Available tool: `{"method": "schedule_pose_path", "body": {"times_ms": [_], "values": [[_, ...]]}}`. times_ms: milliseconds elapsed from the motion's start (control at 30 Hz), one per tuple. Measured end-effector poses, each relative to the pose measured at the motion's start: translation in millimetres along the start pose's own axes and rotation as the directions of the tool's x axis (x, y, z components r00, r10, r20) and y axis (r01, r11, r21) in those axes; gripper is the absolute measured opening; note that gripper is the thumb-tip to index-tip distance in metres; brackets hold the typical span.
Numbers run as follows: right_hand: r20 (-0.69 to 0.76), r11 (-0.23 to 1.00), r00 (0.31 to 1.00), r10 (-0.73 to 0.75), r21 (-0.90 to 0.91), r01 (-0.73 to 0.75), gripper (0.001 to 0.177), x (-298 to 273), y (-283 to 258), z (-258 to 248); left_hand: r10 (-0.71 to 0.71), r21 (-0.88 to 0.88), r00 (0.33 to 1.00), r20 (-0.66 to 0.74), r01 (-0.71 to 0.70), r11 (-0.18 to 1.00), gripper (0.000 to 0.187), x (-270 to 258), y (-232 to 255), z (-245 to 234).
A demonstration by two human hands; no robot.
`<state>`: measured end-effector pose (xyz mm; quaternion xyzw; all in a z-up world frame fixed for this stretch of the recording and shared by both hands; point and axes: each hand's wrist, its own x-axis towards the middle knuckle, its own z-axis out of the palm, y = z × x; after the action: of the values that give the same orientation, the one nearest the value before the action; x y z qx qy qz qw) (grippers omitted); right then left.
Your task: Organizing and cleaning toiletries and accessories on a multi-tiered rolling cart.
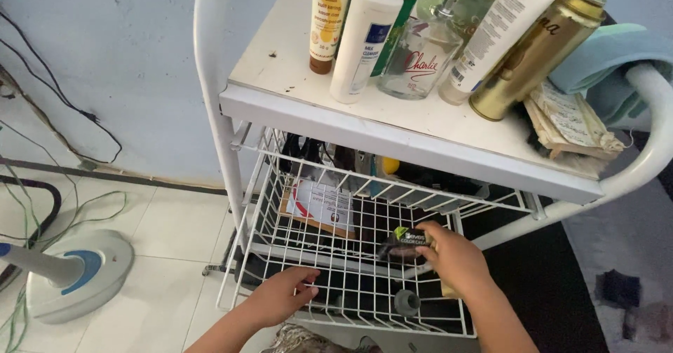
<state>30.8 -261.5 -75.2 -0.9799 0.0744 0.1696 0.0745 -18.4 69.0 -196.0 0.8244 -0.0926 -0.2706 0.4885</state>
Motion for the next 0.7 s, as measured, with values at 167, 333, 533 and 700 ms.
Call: {"method": "schedule_pose_path", "body": {"times_ms": [167, 333, 533, 700], "values": [[-0.293, 0.974, 0.956, 0.005, 0.218, 0.062, 0.047, 44, 46, 58, 0.014, 0.046, 1.0, -0.001, -0.014, 0.999, 0.049, 3, -3, 2], [-0.453, 0.882, 0.889, 0.07, 0.445, 0.157, 0.048, 79, 71, 95, 0.037, 0.077, 0.999, -0.003, -0.036, 0.996, 0.049, 2, -2, 5], [-0.48, 0.667, 0.877, -0.012, 0.649, 0.365, 0.059, 112, 92, 127, -0.011, 0.145, 1.0, 0.012, 0.009, 0.989, 0.049, 1, 3, 2], [-0.145, 0.885, 0.977, 0.156, 0.46, -0.073, 0.07, 119, 91, 136, -0.008, 0.051, 1.0, 0.018, 0.008, 0.999, 0.052, 4, -5, 4]]}}
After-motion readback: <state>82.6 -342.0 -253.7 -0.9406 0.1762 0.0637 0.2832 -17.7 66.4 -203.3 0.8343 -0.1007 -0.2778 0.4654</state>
